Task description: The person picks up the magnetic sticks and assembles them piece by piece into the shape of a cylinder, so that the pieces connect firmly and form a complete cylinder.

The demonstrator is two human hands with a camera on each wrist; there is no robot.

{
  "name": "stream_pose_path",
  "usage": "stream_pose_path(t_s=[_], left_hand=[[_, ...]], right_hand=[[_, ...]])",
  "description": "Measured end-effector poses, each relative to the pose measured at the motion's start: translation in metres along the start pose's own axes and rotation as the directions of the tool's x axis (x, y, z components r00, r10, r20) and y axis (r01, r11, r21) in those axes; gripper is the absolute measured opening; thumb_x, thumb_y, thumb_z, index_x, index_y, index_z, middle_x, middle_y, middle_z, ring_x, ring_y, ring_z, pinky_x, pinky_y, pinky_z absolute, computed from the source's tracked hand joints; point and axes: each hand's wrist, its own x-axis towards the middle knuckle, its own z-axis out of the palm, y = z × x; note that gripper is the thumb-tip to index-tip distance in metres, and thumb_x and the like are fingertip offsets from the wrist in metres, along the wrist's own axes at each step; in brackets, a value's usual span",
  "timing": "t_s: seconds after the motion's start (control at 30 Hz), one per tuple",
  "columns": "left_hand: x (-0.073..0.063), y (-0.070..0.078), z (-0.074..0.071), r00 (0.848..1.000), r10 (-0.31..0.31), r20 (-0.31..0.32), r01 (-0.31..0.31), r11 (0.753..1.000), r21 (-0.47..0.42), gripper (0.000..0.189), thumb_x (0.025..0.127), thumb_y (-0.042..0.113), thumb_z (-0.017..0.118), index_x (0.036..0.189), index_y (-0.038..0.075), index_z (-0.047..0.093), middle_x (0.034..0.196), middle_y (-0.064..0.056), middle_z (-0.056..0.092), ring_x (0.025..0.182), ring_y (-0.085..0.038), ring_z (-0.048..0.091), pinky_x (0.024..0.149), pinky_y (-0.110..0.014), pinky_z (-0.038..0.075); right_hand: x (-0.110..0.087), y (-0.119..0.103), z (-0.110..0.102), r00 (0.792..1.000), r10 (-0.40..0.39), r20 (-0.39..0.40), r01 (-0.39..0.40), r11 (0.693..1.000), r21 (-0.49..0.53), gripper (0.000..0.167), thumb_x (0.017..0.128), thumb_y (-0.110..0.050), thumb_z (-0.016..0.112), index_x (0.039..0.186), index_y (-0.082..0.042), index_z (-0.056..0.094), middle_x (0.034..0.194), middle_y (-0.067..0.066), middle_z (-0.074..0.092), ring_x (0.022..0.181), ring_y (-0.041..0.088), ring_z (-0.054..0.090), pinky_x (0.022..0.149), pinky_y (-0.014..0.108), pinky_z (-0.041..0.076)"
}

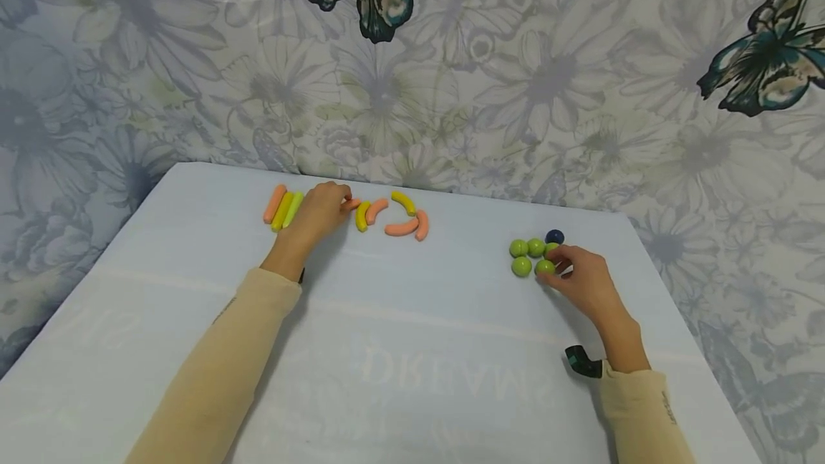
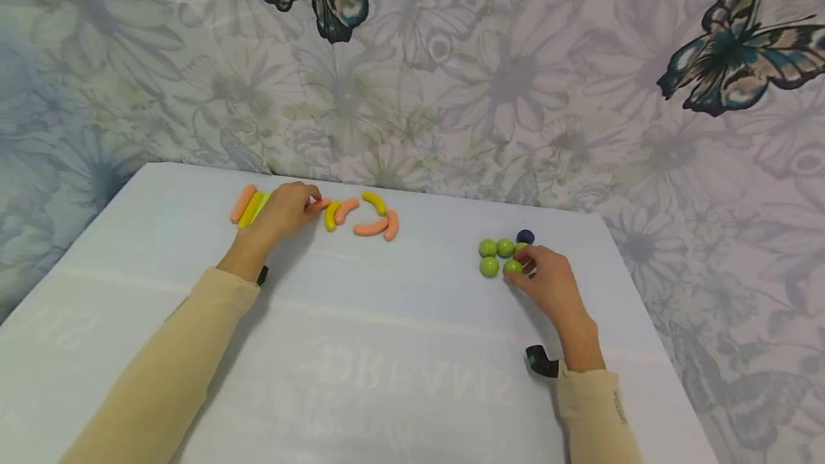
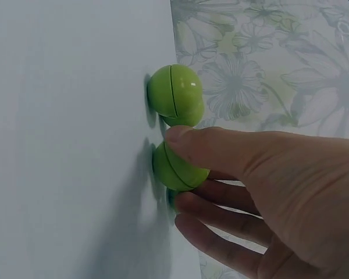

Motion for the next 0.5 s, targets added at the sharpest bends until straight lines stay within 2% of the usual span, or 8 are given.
stream_pose_path(t_s=[0.2,0.37,0.5], left_hand=[[-0.001,-0.004,0.002,0.999,-0.025,-0.037,0.024,0.999,-0.021,0.032,0.104,0.024,0.069,0.102,-0.008,0.074,0.103,-0.025,0.072,0.088,-0.037,0.067,0.081,-0.047,0.057],[-0.001,-0.007,0.001,0.998,-0.059,-0.029,0.058,0.998,-0.022,0.023,0.100,0.015,0.073,0.087,-0.004,0.070,0.089,-0.019,0.068,0.077,-0.033,0.062,0.074,-0.042,0.053],[0.001,-0.006,0.001,0.997,-0.054,-0.046,0.053,0.998,-0.024,0.018,0.095,0.006,0.074,0.080,0.000,0.066,0.081,-0.015,0.063,0.073,-0.030,0.058,0.070,-0.039,0.049]], right_hand=[[-0.003,-0.001,0.001,1.000,-0.008,-0.018,0.008,1.000,-0.005,0.032,0.089,-0.014,0.085,0.114,0.001,0.072,0.102,0.016,0.074,0.090,0.032,0.072,0.078,0.046,0.063],[-0.003,-0.007,0.000,0.994,-0.055,-0.089,0.056,0.998,0.002,0.030,0.088,-0.011,0.084,0.113,0.001,0.072,0.100,0.015,0.073,0.089,0.031,0.070,0.077,0.044,0.064],[0.001,-0.016,-0.001,0.982,-0.105,-0.154,0.108,0.994,0.009,0.031,0.087,-0.009,0.085,0.114,0.000,0.072,0.103,0.015,0.074,0.088,0.029,0.071,0.077,0.046,0.064]])
